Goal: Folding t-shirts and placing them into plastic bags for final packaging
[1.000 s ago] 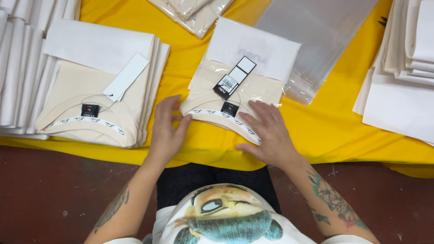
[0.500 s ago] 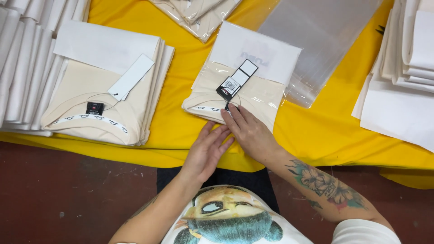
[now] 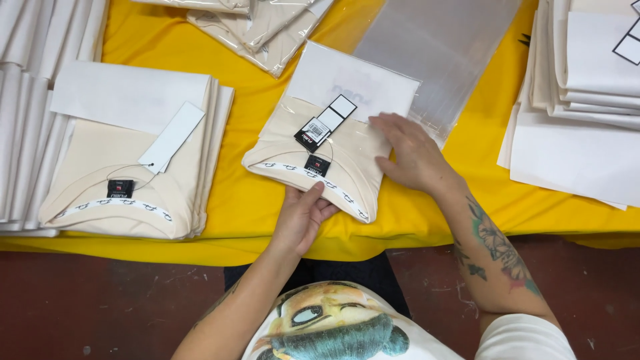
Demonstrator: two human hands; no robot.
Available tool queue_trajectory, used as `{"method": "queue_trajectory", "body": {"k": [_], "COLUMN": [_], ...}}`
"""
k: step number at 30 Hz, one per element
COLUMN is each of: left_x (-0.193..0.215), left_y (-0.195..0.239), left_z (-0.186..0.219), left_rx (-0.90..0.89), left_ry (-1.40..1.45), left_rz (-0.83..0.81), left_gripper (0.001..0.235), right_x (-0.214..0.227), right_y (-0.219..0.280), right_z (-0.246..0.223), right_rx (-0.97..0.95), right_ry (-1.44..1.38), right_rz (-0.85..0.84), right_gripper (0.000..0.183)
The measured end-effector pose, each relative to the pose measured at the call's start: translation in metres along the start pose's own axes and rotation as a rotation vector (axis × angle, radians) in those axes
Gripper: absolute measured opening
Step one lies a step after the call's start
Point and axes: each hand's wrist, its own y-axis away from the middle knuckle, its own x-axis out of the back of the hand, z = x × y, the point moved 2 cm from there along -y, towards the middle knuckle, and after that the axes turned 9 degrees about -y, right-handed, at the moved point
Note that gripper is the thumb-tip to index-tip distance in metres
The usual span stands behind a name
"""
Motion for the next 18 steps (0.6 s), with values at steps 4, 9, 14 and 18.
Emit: {"method": "queue_trajectory", "body": {"k": [4, 9, 14, 18], "left_x": [-0.008, -0.013, -0.011, -0.011], "left_y": [0.006, 0.008, 0.007, 0.007], "left_z": [0.008, 0.010, 0.005, 0.005], "left_rx": [0.035, 0.031, 0.007, 0.009], "left_ry": [-0.060, -0.076, -0.066, -0.070], "left_rz": [0.025, 0.046, 0.054, 0.053], "left_gripper": [0.060, 0.058, 0.059, 0.058], "right_x": [-0.004, -0.022, -0.053, -0.037], "right_y": [0.002, -0.006, -0.015, -0.017], "right_z": [-0.005, -0.005, 0.019, -0.006], "right_rx": [-0.034, 0.093, 0.308, 0.292], "right_ry": [-0.054, 0.030, 0.323, 0.367], "right_rz": [-0.062, 0.037, 0.279, 0.375], "right_gripper": [0.065, 0.048, 0.013, 0.008]}}
